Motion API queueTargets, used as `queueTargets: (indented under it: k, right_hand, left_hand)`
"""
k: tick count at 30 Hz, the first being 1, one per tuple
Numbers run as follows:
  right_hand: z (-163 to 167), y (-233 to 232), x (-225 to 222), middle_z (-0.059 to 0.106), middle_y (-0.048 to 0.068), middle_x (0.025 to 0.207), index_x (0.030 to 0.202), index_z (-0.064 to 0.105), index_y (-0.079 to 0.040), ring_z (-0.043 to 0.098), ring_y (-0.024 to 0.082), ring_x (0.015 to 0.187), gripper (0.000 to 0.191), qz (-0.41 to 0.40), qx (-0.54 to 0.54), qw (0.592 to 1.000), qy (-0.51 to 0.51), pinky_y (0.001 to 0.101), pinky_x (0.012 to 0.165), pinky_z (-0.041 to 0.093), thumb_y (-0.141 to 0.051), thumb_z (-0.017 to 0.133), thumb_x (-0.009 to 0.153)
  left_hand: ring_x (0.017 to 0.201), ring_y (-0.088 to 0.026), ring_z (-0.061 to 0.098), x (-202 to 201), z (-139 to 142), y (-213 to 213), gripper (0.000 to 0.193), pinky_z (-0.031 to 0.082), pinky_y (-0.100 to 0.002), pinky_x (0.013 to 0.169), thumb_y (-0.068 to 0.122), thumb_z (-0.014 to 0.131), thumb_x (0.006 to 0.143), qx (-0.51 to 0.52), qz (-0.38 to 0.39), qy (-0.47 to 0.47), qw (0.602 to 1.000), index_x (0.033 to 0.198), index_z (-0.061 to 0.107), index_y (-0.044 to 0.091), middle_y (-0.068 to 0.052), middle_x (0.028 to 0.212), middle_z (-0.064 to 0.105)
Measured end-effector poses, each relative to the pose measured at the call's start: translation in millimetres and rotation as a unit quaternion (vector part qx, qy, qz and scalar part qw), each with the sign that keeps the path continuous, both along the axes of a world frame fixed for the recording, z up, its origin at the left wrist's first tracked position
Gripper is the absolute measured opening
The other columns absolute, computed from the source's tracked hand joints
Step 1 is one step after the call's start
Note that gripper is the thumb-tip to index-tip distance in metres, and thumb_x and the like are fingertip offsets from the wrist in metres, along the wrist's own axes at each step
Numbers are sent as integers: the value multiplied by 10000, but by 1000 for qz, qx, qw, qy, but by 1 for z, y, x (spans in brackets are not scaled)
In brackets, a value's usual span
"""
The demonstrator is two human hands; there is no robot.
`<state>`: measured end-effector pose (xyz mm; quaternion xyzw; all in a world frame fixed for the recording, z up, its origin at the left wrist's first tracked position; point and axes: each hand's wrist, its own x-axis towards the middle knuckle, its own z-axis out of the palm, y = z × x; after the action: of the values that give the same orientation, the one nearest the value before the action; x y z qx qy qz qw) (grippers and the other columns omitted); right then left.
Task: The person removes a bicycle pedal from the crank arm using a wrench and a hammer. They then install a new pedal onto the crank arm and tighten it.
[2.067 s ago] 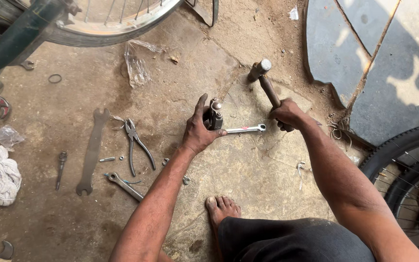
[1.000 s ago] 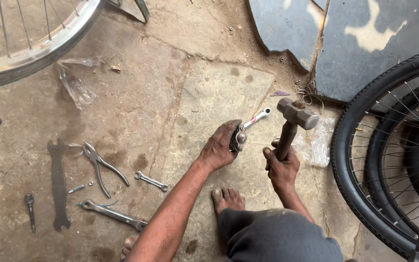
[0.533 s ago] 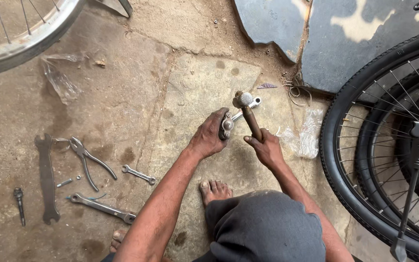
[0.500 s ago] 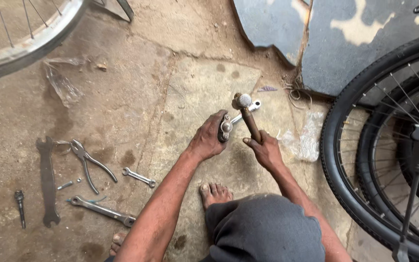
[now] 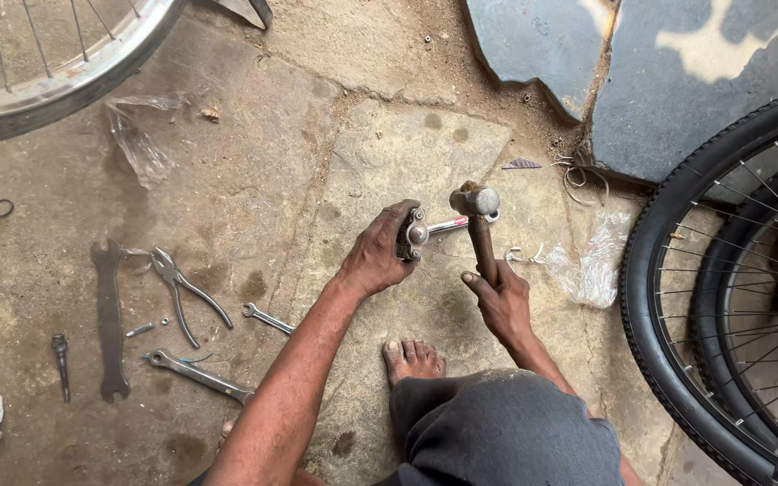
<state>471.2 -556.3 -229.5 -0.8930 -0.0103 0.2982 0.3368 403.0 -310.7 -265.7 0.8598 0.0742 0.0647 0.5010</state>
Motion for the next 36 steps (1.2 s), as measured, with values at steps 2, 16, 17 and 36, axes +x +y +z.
queueTargets:
  k: [2, 16, 17, 36]
  right_hand:
    - [4, -8, -10, 601, 55, 680, 990, 611, -15, 573, 153, 556, 425, 43, 26, 996, -73, 343, 487, 500, -412, 730, 898]
    - [50, 17, 8, 563, 30, 663, 1069, 612, -74, 495, 134, 470, 358, -48, 74, 995, 53, 317, 356, 452, -412, 514, 1002]
    - [72, 13, 16, 567, 21, 640, 1095, 617, -102, 485, 123, 435, 380, -58, 110, 992, 19, 299, 322, 434, -420, 422, 1027]
    - [13, 11, -11, 542, 47, 599, 927, 571, -38, 528, 139, 462, 408, -70, 131, 989, 16, 335, 414, 450, -434, 581, 1028]
  left_hand:
    - [1188, -350, 657, 0, -3, 0, 991, 581, -434, 1008, 123, 886, 711, 9, -3, 19, 1000, 1512, 309, 206, -180, 1330, 580]
    - [1165, -382, 640, 0, -1, 8, 959, 563, -457, 999, 123, 860, 688, 43, -18, -5, 999, 1481, 323, 140, -207, 1286, 590]
    - [1159, -377, 644, 0, -1, 8, 947, 564, -453, 996, 122, 853, 691, 46, -19, 5, 999, 1478, 327, 142, -203, 1280, 593]
    - [1210, -390, 606, 11, 6, 0, 929, 481, -447, 1092, 132, 822, 709, 48, -39, 89, 994, 1492, 337, 16, -253, 1328, 568]
